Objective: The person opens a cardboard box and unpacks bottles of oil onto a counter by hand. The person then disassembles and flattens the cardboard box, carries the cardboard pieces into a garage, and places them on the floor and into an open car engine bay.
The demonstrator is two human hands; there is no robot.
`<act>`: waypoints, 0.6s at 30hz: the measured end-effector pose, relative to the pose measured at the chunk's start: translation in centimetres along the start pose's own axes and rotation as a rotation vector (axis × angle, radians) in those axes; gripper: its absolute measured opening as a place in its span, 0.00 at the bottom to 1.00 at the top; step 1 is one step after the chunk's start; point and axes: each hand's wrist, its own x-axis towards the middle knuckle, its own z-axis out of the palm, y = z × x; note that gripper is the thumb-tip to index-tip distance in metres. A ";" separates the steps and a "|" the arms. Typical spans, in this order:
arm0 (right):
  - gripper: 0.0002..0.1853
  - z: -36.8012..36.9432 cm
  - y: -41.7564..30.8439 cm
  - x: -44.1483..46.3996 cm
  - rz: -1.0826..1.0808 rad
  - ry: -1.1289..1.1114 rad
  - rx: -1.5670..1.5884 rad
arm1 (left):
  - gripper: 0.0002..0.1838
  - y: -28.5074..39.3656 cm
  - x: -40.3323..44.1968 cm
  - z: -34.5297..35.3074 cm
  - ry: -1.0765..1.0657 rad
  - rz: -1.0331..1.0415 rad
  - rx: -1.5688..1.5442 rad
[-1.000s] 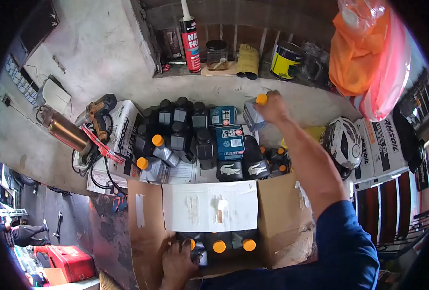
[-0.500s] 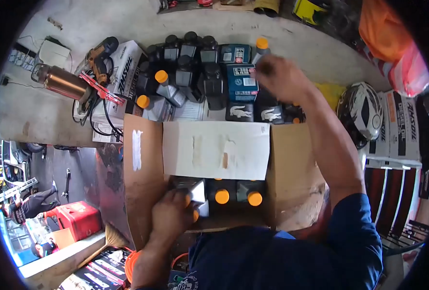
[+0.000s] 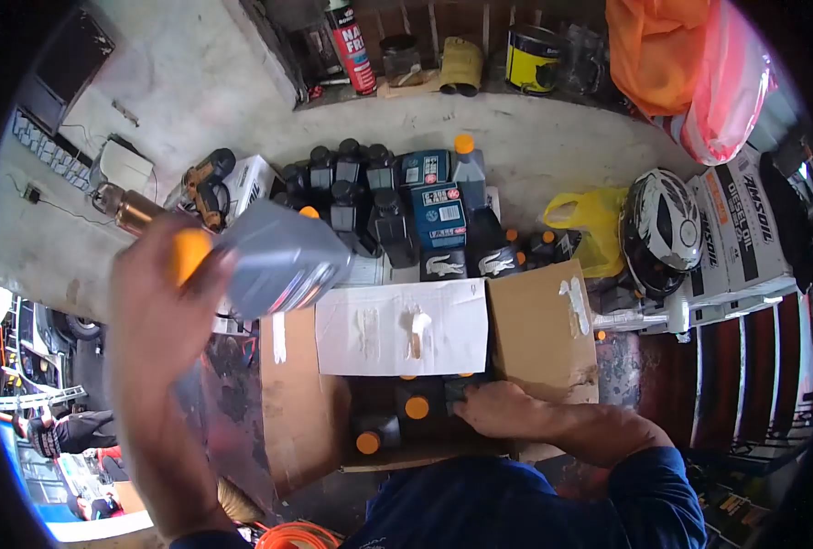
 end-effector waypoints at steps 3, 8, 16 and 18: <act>0.11 1.1 0.2 0.0 -0.025 0.171 0.027 | 0.25 0.6 6.3 6.1 -0.349 -0.143 0.166; 0.15 1.7 0.4 0.7 -0.005 0.025 -0.022 | 0.19 0.2 9.4 18.7 -0.557 -0.237 0.220; 0.13 -0.1 0.7 -1.1 -0.030 0.137 0.039 | 0.20 -3.3 7.4 28.8 -0.679 -0.396 0.214; 0.12 -1.9 1.0 -2.0 -0.091 0.069 0.022 | 0.26 -3.4 6.7 26.4 -0.614 -0.425 0.072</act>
